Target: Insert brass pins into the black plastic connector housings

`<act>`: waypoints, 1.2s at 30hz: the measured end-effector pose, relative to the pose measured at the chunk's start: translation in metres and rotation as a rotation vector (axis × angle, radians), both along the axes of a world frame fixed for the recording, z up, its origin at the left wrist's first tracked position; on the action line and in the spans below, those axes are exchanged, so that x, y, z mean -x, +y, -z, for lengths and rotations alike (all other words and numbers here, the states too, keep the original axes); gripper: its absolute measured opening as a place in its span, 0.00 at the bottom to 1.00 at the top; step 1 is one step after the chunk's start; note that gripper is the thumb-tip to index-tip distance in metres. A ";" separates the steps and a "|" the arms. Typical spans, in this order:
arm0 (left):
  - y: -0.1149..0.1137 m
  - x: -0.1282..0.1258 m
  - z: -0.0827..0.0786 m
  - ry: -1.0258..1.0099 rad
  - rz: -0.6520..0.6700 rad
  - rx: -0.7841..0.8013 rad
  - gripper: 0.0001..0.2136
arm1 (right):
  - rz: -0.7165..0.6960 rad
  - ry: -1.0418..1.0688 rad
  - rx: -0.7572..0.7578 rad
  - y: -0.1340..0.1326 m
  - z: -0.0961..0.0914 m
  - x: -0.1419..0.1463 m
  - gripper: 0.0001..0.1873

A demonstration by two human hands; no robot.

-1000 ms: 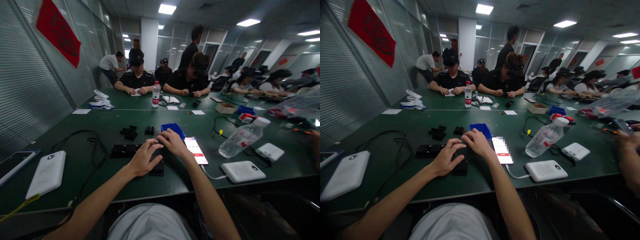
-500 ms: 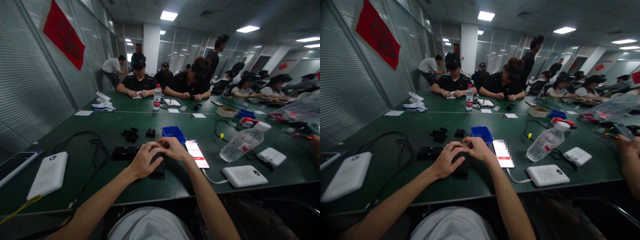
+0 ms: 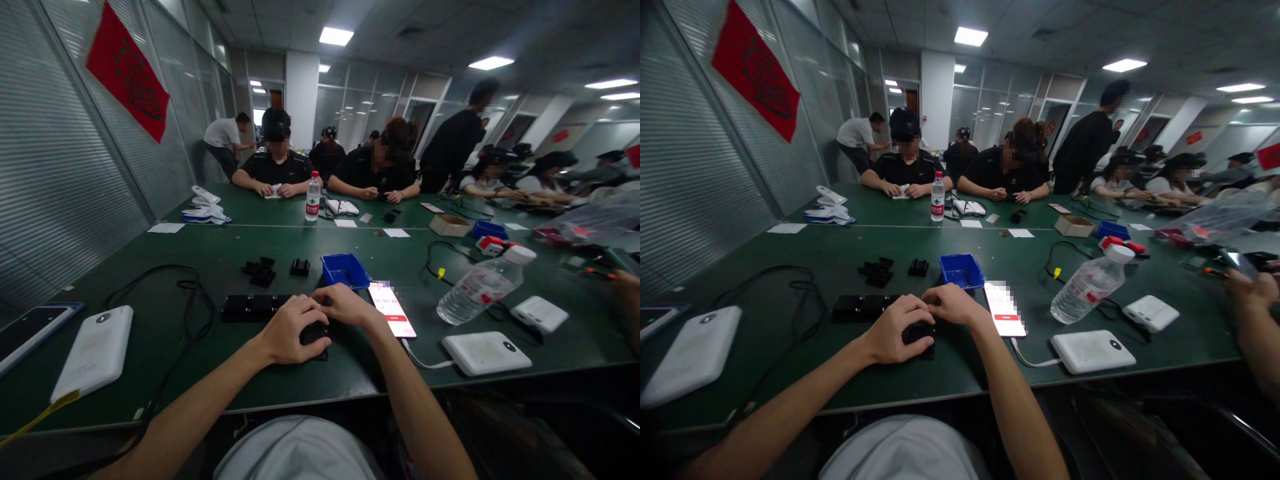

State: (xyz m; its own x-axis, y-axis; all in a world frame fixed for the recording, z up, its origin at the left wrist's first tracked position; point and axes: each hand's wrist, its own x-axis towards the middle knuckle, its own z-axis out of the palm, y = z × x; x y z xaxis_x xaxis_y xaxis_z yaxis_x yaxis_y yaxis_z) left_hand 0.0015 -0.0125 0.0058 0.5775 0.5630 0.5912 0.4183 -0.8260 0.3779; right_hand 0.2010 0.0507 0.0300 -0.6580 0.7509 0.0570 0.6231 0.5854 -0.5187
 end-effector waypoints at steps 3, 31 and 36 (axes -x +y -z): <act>0.000 -0.001 0.000 0.003 0.014 -0.005 0.11 | -0.031 -0.017 0.008 0.000 0.002 0.000 0.10; -0.004 -0.003 0.000 0.022 0.086 0.110 0.18 | 0.474 0.469 -0.430 0.009 -0.017 -0.012 0.12; -0.003 -0.003 0.001 0.020 0.078 0.090 0.19 | 0.651 0.283 -0.542 0.023 -0.019 -0.016 0.19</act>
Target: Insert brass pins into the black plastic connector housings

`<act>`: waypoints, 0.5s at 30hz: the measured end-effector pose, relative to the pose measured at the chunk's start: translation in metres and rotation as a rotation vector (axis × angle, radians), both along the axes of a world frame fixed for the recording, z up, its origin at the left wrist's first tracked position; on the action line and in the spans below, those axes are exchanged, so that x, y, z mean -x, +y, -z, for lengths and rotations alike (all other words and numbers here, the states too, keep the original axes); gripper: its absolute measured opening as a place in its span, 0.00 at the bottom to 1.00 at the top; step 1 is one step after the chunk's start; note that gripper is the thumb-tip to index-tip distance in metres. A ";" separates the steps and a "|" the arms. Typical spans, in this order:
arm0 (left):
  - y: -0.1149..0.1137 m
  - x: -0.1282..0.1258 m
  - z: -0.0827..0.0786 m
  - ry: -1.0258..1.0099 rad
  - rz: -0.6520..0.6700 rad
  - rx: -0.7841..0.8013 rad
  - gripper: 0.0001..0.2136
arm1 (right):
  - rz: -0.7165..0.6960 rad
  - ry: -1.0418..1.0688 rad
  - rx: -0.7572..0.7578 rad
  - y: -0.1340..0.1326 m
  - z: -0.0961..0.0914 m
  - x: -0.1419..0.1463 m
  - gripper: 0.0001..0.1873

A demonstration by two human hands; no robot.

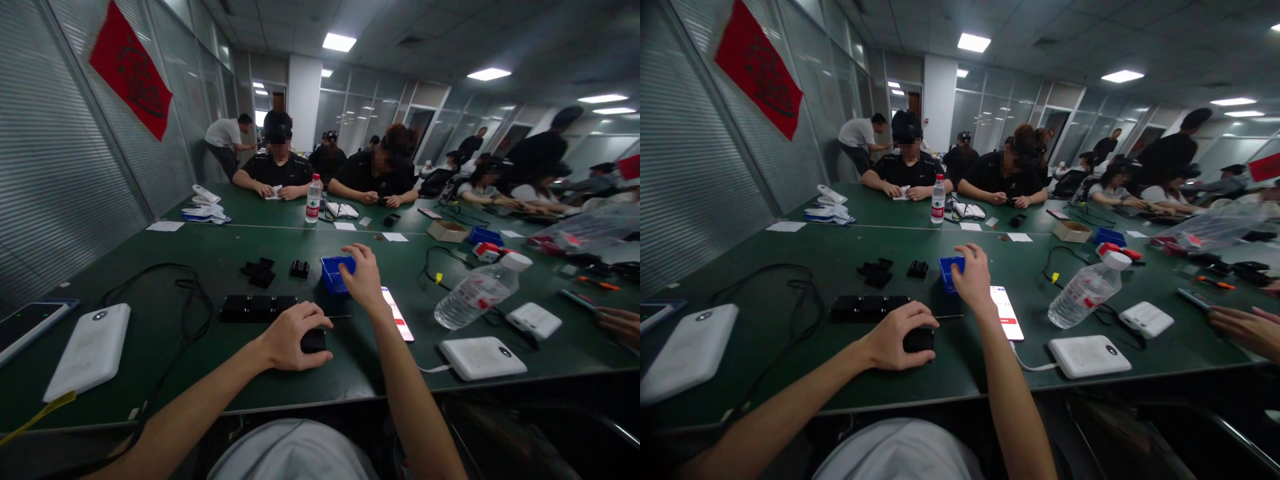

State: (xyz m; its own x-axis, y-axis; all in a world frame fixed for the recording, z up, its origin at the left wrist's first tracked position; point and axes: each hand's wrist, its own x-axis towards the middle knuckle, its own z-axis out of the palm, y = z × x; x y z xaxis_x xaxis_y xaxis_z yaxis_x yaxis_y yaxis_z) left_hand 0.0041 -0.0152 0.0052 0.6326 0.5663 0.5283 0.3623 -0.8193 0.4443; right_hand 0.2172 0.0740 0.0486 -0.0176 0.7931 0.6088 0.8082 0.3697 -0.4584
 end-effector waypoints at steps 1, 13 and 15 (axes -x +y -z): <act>0.000 0.000 0.000 -0.002 0.001 -0.001 0.18 | 0.019 -0.036 0.050 0.003 -0.002 0.000 0.18; -0.001 0.001 -0.003 -0.002 0.015 0.018 0.15 | -0.059 -0.446 0.678 0.051 -0.007 0.006 0.33; -0.001 0.001 -0.004 -0.004 0.015 0.011 0.14 | -0.048 -0.462 0.698 0.055 0.001 0.007 0.29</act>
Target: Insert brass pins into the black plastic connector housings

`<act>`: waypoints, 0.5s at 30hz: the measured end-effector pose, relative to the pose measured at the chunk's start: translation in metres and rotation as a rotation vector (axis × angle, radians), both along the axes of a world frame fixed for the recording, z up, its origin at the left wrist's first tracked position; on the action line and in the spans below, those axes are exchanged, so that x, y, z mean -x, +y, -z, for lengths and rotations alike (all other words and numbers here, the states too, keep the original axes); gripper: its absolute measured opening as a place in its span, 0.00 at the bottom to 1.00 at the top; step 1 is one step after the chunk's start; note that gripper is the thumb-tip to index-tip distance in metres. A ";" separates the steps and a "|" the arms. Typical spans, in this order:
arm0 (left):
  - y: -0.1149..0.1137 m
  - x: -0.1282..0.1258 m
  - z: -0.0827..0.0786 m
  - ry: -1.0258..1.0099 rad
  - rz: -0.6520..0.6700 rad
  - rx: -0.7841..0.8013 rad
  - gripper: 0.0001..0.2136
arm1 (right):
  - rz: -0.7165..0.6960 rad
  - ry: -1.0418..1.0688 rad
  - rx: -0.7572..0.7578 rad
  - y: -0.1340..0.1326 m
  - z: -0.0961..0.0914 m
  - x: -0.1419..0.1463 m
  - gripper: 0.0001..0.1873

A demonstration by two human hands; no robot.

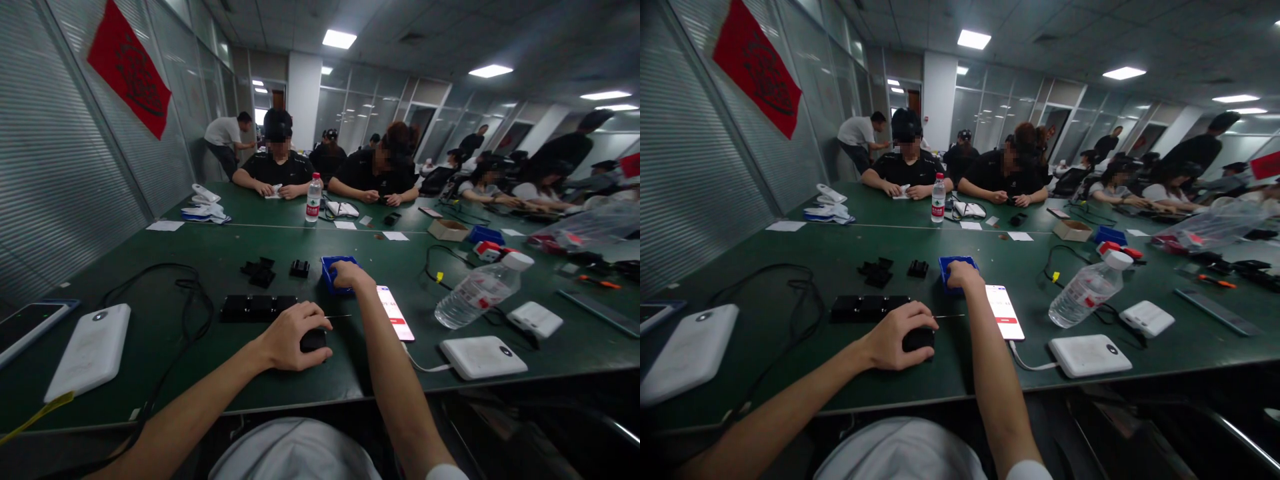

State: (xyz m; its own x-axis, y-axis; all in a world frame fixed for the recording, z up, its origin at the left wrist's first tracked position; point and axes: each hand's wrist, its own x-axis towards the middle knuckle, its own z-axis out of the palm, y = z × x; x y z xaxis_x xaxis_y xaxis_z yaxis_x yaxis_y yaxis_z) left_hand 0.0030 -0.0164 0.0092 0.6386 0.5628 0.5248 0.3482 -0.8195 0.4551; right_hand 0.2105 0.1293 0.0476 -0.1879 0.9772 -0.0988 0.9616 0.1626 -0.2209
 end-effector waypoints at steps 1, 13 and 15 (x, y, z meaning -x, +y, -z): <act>0.000 0.000 0.000 -0.001 -0.003 -0.006 0.14 | 0.004 -0.010 0.006 0.001 0.003 0.000 0.27; 0.001 0.002 0.002 -0.046 -0.036 -0.056 0.10 | 0.115 -0.075 0.063 -0.010 -0.003 0.014 0.23; 0.001 0.002 0.002 -0.045 -0.043 -0.062 0.10 | 0.132 -0.072 0.047 -0.011 -0.002 0.017 0.22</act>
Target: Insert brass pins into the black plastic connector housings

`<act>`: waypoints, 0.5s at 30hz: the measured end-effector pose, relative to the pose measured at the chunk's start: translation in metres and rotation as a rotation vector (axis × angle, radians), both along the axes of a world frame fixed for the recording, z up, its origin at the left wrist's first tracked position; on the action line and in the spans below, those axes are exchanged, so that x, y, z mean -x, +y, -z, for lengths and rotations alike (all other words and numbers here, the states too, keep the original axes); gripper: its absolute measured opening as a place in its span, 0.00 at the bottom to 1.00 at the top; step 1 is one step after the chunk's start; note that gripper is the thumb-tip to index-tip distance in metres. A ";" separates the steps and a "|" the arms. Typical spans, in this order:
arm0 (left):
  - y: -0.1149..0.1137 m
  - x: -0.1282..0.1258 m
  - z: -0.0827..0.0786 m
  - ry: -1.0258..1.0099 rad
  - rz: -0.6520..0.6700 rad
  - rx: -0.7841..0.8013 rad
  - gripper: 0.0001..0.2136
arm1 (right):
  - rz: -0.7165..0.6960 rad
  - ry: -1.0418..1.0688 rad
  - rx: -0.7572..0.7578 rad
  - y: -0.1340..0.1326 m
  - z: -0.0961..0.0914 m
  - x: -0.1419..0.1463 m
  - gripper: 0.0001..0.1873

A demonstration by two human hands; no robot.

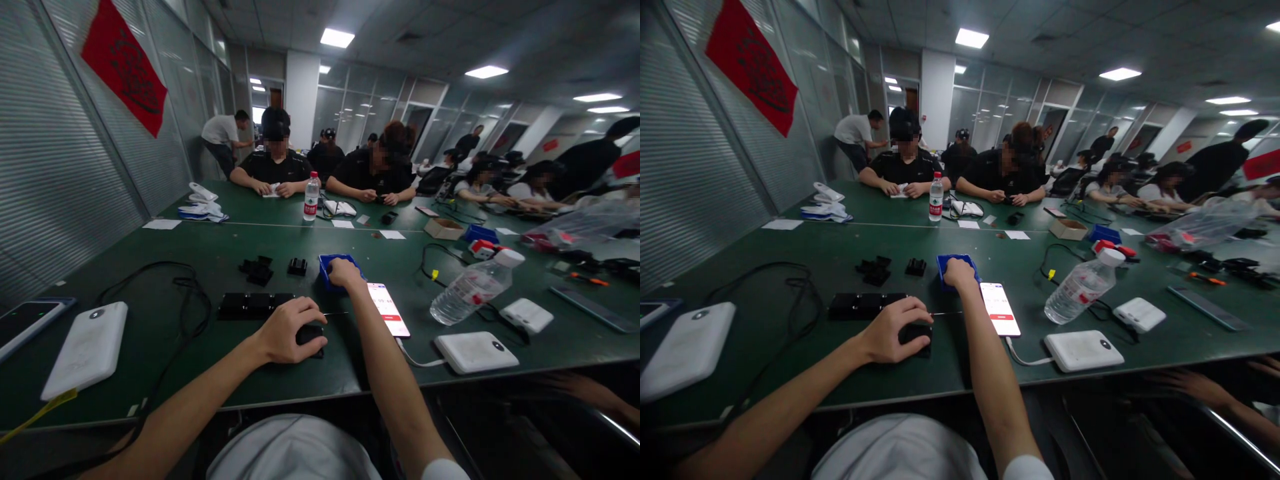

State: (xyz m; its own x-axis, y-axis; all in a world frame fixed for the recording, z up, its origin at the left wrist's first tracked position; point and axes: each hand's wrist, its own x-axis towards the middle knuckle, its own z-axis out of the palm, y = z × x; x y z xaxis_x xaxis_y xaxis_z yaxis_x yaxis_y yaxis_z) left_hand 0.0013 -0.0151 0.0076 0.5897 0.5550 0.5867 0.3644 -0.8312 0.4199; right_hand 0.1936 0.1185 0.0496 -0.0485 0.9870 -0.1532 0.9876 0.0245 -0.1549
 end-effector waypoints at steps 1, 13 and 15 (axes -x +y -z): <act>0.000 0.000 0.000 0.001 -0.003 -0.004 0.10 | 0.004 0.002 -0.006 0.000 0.001 0.001 0.21; 0.002 0.000 0.001 -0.010 -0.025 -0.038 0.08 | -0.080 0.055 0.018 0.009 0.011 -0.004 0.21; 0.002 0.000 0.001 -0.012 -0.026 -0.039 0.08 | -0.093 0.054 0.026 0.011 0.013 -0.005 0.20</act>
